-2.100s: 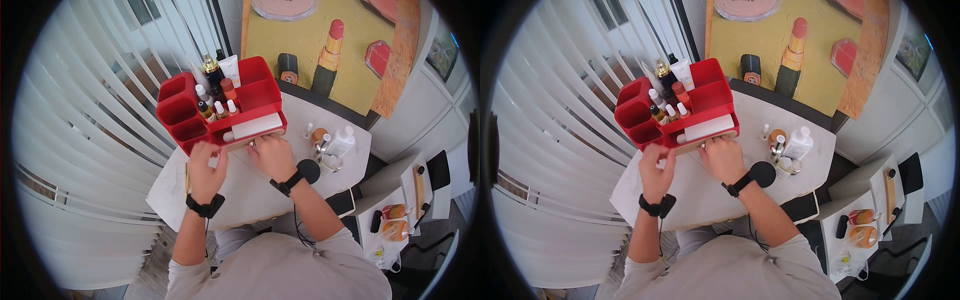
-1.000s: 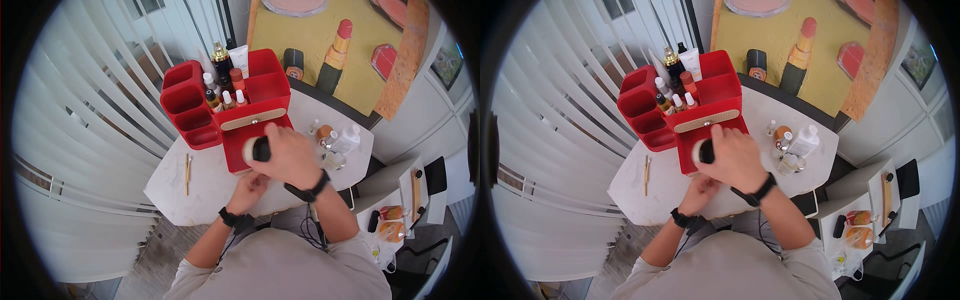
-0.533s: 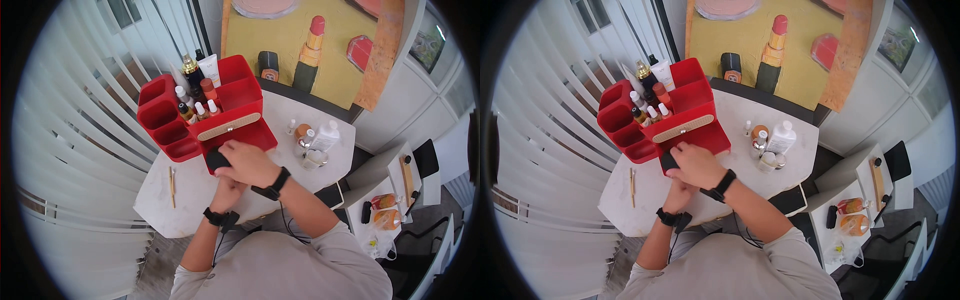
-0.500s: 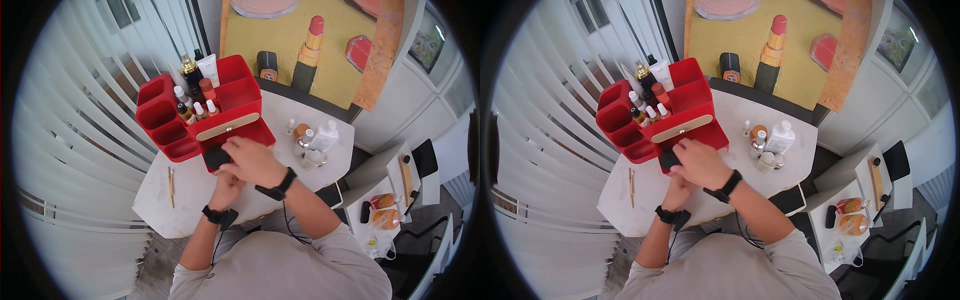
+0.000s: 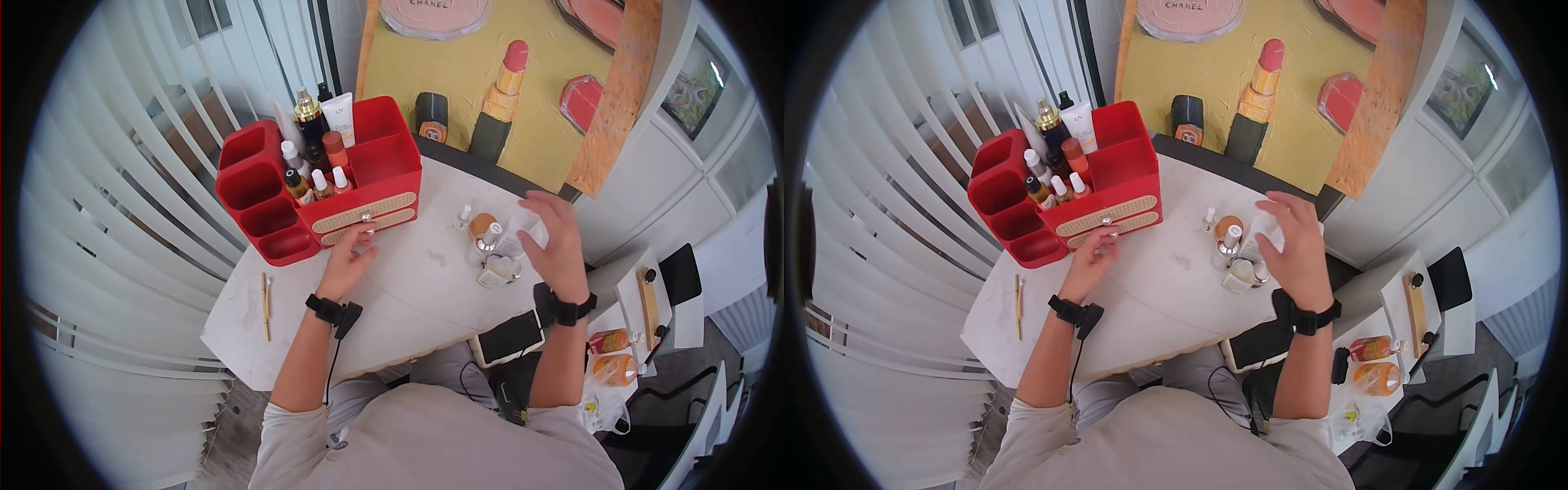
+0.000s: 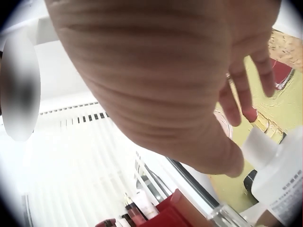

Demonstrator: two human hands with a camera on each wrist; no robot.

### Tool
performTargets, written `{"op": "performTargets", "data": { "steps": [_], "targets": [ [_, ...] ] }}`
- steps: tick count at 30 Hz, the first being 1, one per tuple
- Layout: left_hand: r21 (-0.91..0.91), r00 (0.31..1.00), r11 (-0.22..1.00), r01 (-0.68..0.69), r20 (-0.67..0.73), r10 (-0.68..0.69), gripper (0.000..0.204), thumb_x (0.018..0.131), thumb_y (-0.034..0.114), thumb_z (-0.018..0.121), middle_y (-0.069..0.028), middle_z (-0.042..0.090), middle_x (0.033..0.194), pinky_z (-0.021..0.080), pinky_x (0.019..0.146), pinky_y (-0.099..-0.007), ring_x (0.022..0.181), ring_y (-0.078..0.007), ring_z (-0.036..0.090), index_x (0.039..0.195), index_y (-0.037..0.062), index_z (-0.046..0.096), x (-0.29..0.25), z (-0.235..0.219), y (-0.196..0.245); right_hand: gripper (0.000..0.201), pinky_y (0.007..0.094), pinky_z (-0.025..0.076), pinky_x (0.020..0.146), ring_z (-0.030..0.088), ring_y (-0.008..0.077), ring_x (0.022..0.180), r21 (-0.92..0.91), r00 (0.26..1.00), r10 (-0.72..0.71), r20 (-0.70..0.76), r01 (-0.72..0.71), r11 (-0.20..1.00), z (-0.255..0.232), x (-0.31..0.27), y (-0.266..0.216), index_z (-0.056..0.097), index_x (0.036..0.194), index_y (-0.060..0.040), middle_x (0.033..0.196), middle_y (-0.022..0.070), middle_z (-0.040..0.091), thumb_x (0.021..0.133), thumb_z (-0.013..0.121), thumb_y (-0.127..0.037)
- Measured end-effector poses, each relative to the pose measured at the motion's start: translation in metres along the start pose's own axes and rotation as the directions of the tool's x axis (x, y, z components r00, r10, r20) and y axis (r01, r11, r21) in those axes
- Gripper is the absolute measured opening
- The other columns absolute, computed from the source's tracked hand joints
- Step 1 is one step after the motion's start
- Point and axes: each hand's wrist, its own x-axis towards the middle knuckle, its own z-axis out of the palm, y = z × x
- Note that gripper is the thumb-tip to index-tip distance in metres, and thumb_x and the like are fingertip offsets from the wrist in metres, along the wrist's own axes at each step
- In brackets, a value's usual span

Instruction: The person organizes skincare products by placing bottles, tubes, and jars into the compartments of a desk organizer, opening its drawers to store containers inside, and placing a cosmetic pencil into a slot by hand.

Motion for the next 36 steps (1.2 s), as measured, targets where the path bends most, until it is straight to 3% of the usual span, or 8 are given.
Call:
{"op": "performTargets", "data": {
  "steps": [2,3,7,13,20,24,32,36],
  "targets": [
    [0.011,1.000,1.000,-0.010,-0.004,0.010,0.049,0.096,0.007,0.074,-0.0024,0.070,0.126,0.050,0.079,-0.0257,0.107,-0.0131,0.064,0.142,0.0113,0.062,-0.002,0.002,0.000,0.051,0.0435,0.057,0.093,0.068,0.0379,0.109,-0.030,0.999,-0.035,0.022,0.036,0.999,0.005,0.005,-0.020,0.067,0.130,-0.0072,0.117,0.0137,0.070,0.082,0.084,-0.005],
    [0.023,1.000,0.999,-0.022,-0.010,0.022,0.048,0.096,0.007,0.074,-0.0022,0.070,0.124,0.050,0.079,-0.0260,0.102,-0.0128,0.065,0.142,0.0114,0.062,-0.003,0.001,0.000,0.036,0.0447,0.059,0.082,0.070,0.0381,0.093,0.025,0.994,0.069,0.090,-0.071,0.997,0.009,0.008,-0.031,0.071,0.116,-0.0054,0.108,0.0147,0.071,0.084,0.084,-0.011],
    [0.081,0.996,0.996,-0.042,0.077,0.036,0.045,0.097,0.009,0.074,-0.0028,0.070,0.115,0.051,0.076,-0.0263,0.088,-0.0113,0.064,0.141,0.0101,0.063,-0.017,0.010,0.019,0.020,0.0476,0.058,0.076,0.071,0.0396,0.085,-0.196,0.938,0.121,0.325,-0.058,0.979,0.027,0.018,-0.037,0.069,0.094,-0.0044,0.091,0.0181,0.069,0.084,0.082,-0.016],
    [0.113,0.983,0.993,-0.033,0.183,0.012,0.036,0.098,0.012,0.074,-0.0019,0.071,0.118,0.052,0.076,-0.0265,0.091,-0.0108,0.065,0.133,0.0085,0.068,-0.029,0.017,0.042,0.014,0.0474,0.056,0.075,0.071,0.0373,0.083,-0.069,0.904,-0.099,0.417,0.140,0.988,0.041,0.044,-0.023,0.070,0.093,-0.0018,0.085,0.0180,0.067,0.083,0.077,-0.008],
    [0.162,0.984,0.987,-0.013,0.177,-0.016,0.033,0.100,0.013,0.073,-0.0009,0.073,0.121,0.052,0.078,-0.0258,0.095,-0.0108,0.067,0.132,0.0072,0.069,-0.040,0.010,0.047,0.028,0.0387,0.059,0.081,0.074,0.0319,0.090,0.425,0.991,-0.094,0.097,0.044,0.904,0.032,0.163,-0.058,0.073,0.118,-0.0005,0.099,0.0186,0.074,0.092,0.076,-0.011],
    [0.167,0.987,0.986,-0.005,0.160,-0.022,0.033,0.100,0.012,0.073,-0.0014,0.073,0.122,0.052,0.079,-0.0256,0.096,-0.0108,0.067,0.132,0.0073,0.069,-0.052,0.000,0.041,0.024,0.0432,0.059,0.085,0.074,0.0371,0.095,0.363,0.980,-0.194,-0.053,0.199,0.910,0.095,0.240,-0.062,0.073,0.114,0.0002,0.103,0.0215,0.075,0.093,0.075,-0.010],
    [0.100,0.994,0.993,0.067,0.084,-0.076,0.031,0.101,0.007,0.070,-0.0020,0.074,0.117,0.051,0.081,-0.0256,0.095,-0.0092,0.065,0.132,0.0066,0.069,-0.071,-0.009,0.038,0.017,0.0478,0.058,0.087,0.074,0.0391,0.096,0.241,0.969,-0.207,0.138,0.170,0.956,0.189,0.289,-0.081,0.076,0.104,-0.0040,0.099,0.0183,0.077,0.088,0.073,-0.010],
    [0.095,0.996,0.994,0.057,0.063,-0.063,0.029,0.099,0.008,0.073,-0.0030,0.075,0.106,0.053,0.077,-0.0272,0.087,-0.0118,0.065,0.128,0.0067,0.071,-0.074,-0.005,0.027,0.020,0.0449,0.060,0.084,0.076,0.0355,0.093,0.371,0.947,-0.209,0.245,0.107,0.922,0.196,0.301,-0.075,0.077,0.106,-0.0054,0.098,0.0156,0.078,0.086,0.071,-0.008]
  ]
}}
